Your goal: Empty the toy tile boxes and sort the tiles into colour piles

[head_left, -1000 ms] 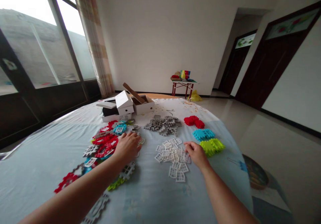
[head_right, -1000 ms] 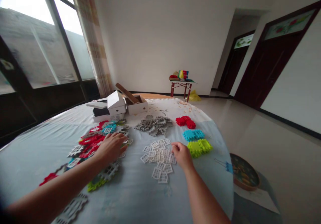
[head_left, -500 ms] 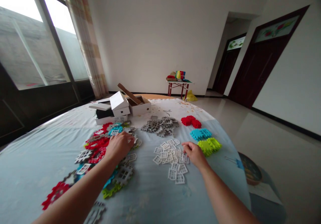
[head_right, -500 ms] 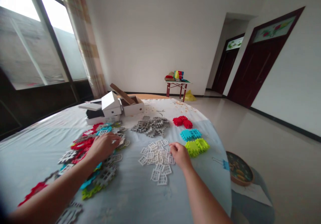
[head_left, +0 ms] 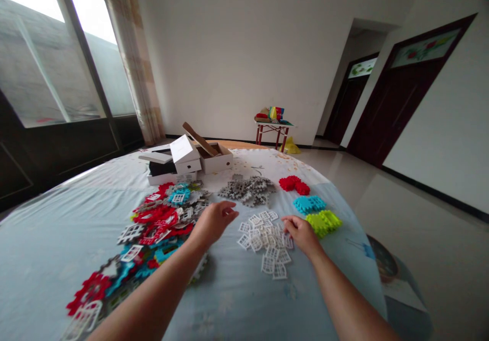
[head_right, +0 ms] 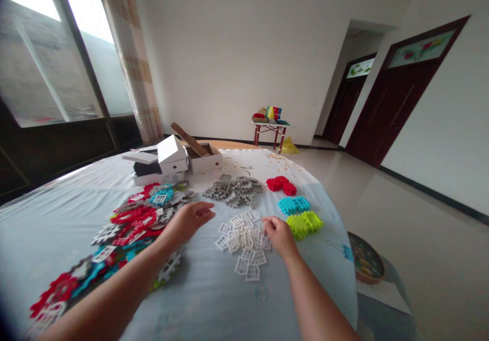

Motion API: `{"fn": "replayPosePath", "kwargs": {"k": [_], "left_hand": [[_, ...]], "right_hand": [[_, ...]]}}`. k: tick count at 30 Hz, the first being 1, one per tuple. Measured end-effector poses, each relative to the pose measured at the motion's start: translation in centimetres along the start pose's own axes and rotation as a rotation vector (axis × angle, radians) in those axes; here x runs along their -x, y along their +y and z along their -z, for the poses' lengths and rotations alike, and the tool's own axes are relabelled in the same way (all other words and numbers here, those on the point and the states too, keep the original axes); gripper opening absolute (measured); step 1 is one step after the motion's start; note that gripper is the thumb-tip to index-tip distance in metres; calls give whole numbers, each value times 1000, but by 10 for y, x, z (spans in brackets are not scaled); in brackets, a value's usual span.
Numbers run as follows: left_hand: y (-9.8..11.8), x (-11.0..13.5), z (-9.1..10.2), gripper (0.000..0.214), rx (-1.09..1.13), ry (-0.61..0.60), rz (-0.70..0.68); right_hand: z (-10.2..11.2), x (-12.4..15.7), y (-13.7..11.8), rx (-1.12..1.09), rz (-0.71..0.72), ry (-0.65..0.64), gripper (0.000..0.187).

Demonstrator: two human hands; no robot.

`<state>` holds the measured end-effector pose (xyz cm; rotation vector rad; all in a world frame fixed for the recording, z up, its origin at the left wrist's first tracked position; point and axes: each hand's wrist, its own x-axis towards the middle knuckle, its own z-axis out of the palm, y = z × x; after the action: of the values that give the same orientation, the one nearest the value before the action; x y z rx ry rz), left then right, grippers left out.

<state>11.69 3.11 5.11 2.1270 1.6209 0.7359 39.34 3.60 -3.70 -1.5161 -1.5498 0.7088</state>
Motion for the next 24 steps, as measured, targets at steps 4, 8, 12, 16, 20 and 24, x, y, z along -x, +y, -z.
{"fn": "replayPosePath", "kwargs": {"k": [4,8,12,16,20,24], "left_hand": [[-21,-13,18,32,-193,30,45],[-34,-24,22,27,-361,-23,14],[-38,-30,13,21,-508,-86,-55],[-36,-32,6,20,-604,-106,-99],[-34,-32,2,15,-638,-81,-108],[-35,-29,2,14,-597,-26,-108]], "right_hand": [[0,-1,-1,-3,8,5,38],[-1,-3,1,-12,32,18,36],[-2,-3,1,-20,43,23,36],[-2,-3,0,-18,40,19,35],[-2,-3,-1,0,18,20,35],[-1,-2,-2,10,27,17,35]]}}
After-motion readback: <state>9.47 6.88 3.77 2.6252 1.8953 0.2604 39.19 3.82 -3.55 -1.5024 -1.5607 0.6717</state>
